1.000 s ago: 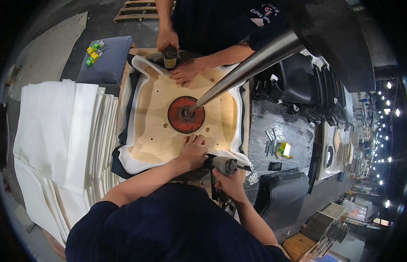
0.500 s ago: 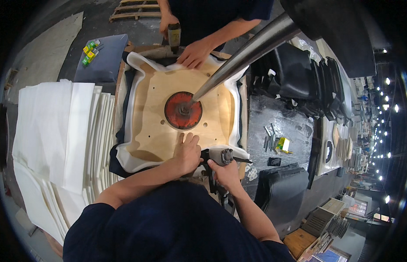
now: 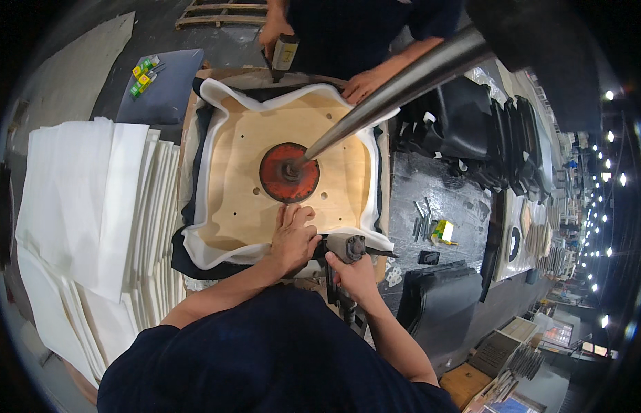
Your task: The person staples fabric to a chair seat base using a pneumatic staple gun while a coworker assists by holding the seat and applying adhesive. The person flips the seat, smooths the fabric, and continues stapling around the perimeter.
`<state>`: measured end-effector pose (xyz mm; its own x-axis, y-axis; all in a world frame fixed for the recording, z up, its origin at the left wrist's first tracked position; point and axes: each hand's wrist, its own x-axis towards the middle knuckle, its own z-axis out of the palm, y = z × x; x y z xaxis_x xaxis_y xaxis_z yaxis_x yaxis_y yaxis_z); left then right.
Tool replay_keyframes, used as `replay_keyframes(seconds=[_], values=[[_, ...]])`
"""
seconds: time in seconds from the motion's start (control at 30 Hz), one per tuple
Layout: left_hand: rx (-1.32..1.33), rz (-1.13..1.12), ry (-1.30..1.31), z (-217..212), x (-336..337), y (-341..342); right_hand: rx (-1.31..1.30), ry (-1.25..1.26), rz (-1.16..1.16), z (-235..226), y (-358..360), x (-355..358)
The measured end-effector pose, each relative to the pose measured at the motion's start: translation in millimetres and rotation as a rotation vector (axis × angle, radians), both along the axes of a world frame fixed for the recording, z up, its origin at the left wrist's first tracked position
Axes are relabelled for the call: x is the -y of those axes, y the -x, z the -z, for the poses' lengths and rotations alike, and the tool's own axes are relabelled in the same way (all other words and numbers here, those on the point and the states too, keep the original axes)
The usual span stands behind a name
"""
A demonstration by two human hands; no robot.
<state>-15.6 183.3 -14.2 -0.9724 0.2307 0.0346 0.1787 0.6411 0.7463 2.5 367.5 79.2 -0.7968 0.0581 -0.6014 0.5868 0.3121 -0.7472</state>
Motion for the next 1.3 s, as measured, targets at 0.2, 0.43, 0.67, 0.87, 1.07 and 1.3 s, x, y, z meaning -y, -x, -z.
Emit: replay_keyframes(seconds=[0.2, 0.43, 0.67, 0.87, 1.07, 1.3], values=[[-0.039, -0.059, -0.010, 10.9, -5.6, -1.6, 0.013, -0.018, -0.092, 4.9, 5.8, -5.9], [0.060, -0.024, -0.017, 0.7, -1.2, 0.4, 0.045, -0.123, -0.148, -3.6, 12.6, 4.2], [-0.042, -0.070, -0.030, 6.0, -3.3, -1.6, 0.054, -0.184, -0.163, -10.6, 14.3, 12.3], [-0.035, -0.055, -0.033, 0.8, 0.3, -2.0, 0.022, -0.174, -0.140, -3.3, 8.8, 12.0], [-0.023, -0.034, -0.020, -0.2, -1.7, -3.1, 0.048, -0.186, -0.088, 4.4, 6.7, 10.2], [-0.136, -0.001, 0.102, -16.5, 10.9, -4.2, 0.105, -0.116, -0.090, 0.8, 13.7, 7.3]])
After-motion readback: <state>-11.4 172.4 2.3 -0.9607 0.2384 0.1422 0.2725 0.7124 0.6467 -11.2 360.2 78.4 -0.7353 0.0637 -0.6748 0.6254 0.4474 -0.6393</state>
